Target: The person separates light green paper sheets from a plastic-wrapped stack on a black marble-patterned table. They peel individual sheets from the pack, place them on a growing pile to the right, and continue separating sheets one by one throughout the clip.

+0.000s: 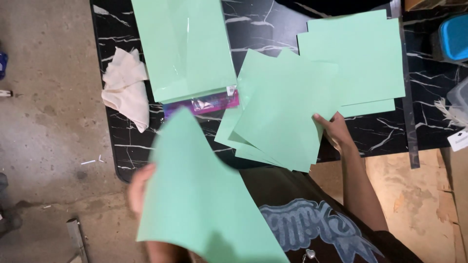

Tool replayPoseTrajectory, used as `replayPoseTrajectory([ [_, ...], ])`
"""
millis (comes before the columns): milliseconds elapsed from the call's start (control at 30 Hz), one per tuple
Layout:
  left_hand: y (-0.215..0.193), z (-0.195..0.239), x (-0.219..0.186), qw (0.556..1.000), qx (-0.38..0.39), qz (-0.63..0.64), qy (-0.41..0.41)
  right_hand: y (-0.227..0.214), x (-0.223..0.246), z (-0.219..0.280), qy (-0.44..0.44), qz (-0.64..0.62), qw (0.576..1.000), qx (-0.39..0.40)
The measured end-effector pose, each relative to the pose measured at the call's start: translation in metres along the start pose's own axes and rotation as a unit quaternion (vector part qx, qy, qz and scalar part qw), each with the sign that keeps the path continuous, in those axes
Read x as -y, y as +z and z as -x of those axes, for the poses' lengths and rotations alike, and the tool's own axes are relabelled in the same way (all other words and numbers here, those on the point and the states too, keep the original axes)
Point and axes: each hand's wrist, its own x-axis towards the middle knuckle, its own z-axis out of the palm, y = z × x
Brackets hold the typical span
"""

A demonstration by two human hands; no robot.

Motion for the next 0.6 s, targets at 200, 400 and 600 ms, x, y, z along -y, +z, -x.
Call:
replayPoseTrajectory([
  [200,0.193,-0.074,-0.024,0.828,0.227,0.391,-0.33,-0.01,-0.006,-0.005,0.039,0.004,0.999,0.022],
  [400,0.307,-0.187,0.101,0.8,0.175,0.427,-0.384,-0.006,0.006,0.006,0.053,0.026,0.998,0.013],
  [600,0.342,-0.21,0.176,0.765,0.182,0.509,-0.351,-0.032,-0.064,-0.055,-0.019,-0.138,0.989,0.048],
])
